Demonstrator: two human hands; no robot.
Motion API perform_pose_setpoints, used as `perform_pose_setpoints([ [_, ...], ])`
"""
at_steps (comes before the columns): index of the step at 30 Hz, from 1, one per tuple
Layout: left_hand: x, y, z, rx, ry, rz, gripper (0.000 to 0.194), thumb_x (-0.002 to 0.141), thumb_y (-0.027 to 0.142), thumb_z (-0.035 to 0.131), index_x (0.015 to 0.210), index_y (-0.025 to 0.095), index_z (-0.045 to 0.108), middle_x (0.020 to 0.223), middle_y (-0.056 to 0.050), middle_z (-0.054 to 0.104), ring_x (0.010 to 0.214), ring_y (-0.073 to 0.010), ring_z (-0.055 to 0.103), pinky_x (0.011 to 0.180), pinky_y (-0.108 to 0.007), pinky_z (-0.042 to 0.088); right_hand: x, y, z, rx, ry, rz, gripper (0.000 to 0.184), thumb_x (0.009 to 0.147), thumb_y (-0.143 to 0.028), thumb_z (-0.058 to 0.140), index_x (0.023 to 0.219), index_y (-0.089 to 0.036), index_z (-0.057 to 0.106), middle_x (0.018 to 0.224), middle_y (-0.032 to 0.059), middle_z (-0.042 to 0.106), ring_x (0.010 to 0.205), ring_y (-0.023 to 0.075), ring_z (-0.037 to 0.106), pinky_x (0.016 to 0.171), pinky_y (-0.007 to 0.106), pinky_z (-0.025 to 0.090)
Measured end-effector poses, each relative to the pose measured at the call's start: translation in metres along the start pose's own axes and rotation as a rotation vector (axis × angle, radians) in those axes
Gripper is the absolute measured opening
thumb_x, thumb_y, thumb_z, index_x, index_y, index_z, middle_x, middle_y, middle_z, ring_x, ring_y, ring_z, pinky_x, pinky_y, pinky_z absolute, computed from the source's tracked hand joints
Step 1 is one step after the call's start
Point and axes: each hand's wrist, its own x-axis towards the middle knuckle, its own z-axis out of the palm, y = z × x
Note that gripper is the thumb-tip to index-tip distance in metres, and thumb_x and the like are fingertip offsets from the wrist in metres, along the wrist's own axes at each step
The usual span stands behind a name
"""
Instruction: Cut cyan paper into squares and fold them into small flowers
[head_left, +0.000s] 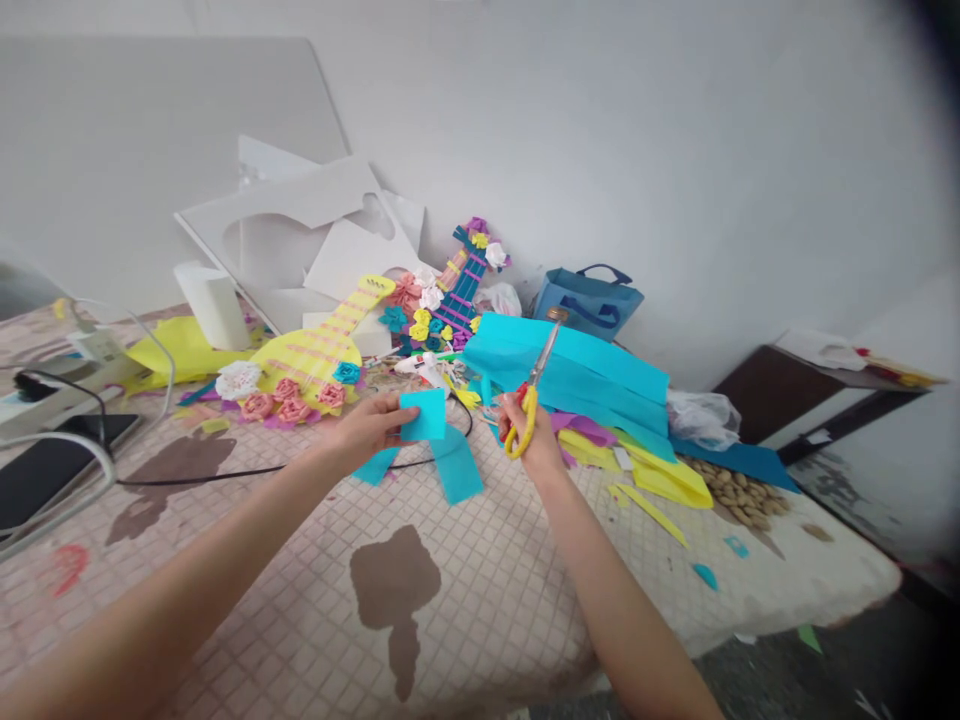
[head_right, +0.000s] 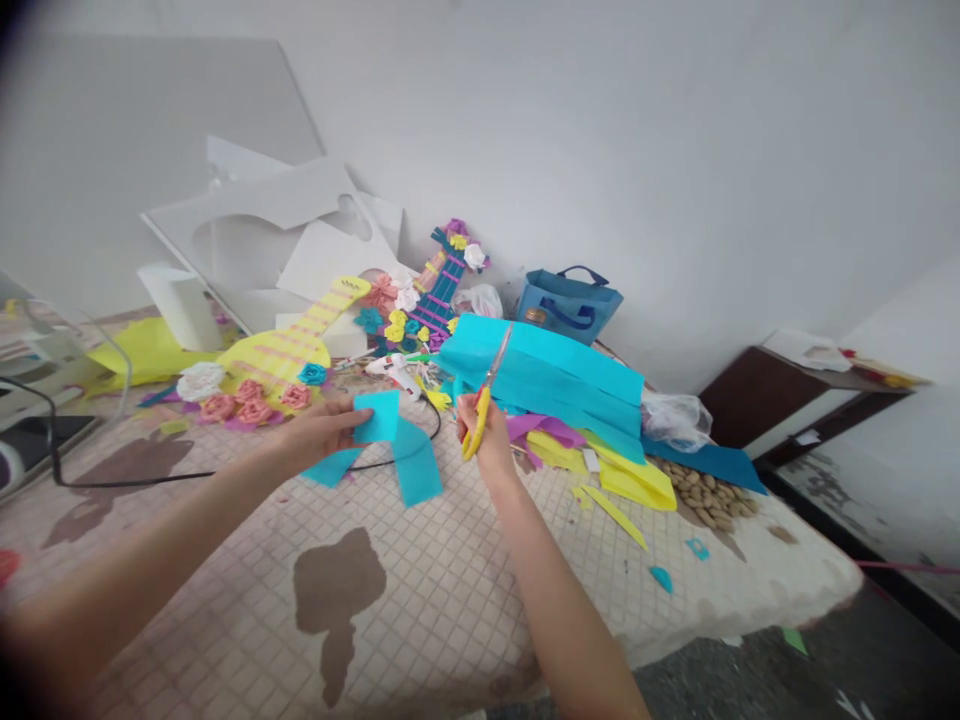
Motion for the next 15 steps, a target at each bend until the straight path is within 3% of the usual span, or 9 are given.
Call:
perform_pose_setpoints([
  [4,-0.027,-0.005,-0.01,0.117,-0.017,-0.027,0.033,0.063,0.039,0.079,0.082,0.014,0.07,0.078,-0.007,0.071,0.066,-0.016,0.065,0.062,-0.025,0.054,-0.015,0.012,0.022,-0.016,-0.141,0.076,0.043,0.07,-0.059,0.066,0.076,-0.017,0.057,0.057,-0.0019,0.057,0.042,0.0087,0.048,0.038,0.021,0.035],
  [6,-0.033,-0.007,-0.01,0.187,-0.014,-0.026,0.033,0.065,0.04,0.077,0.085,0.014,0.07,0.078,-0.007,0.072,0.066,-0.0167,0.065,0.058,-0.025,0.052,-0.025,0.017,0.032,-0.009,-0.229,0.122,0.045,0.073,-0.061,0.063,0.083,-0.017,0.059,0.069,0.002,0.063,0.045,0.0094,0.052,0.04,0.022,0.038],
  [8,-0.035,-0.01,-0.008,0.23,-0.007,-0.019,0.028,0.067,0.037,0.075,0.082,0.014,0.069,0.074,-0.006,0.071,0.063,-0.0153,0.064,0.055,-0.023,0.05,-0.032,0.022,0.04,-0.006,-0.307,0.17,0.045,0.074,-0.059,0.063,0.088,-0.016,0.06,0.067,0.0018,0.063,0.047,0.0095,0.052,0.042,0.021,0.039],
  [12,-0.036,-0.015,-0.006,0.223,-0.027,0.01,0.019,0.066,0.031,0.076,0.072,0.015,0.067,0.061,-0.002,0.066,0.056,-0.0142,0.061,0.05,-0.021,0.047,-0.039,0.029,0.048,0.023,-0.292,0.229,0.037,0.066,-0.045,0.075,0.087,-0.019,0.059,0.059,-0.0049,0.055,0.046,0.0078,0.049,0.041,0.019,0.036],
  [15,-0.037,-0.019,-0.004,0.175,-0.031,0.021,0.019,0.063,0.028,0.078,0.071,0.016,0.067,0.059,-0.002,0.066,0.056,-0.0149,0.062,0.049,-0.022,0.049,-0.039,0.03,0.05,0.023,-0.252,0.196,0.036,0.059,-0.035,0.08,0.084,-0.019,0.059,0.062,-0.0066,0.053,0.048,0.0065,0.048,0.043,0.018,0.037],
])
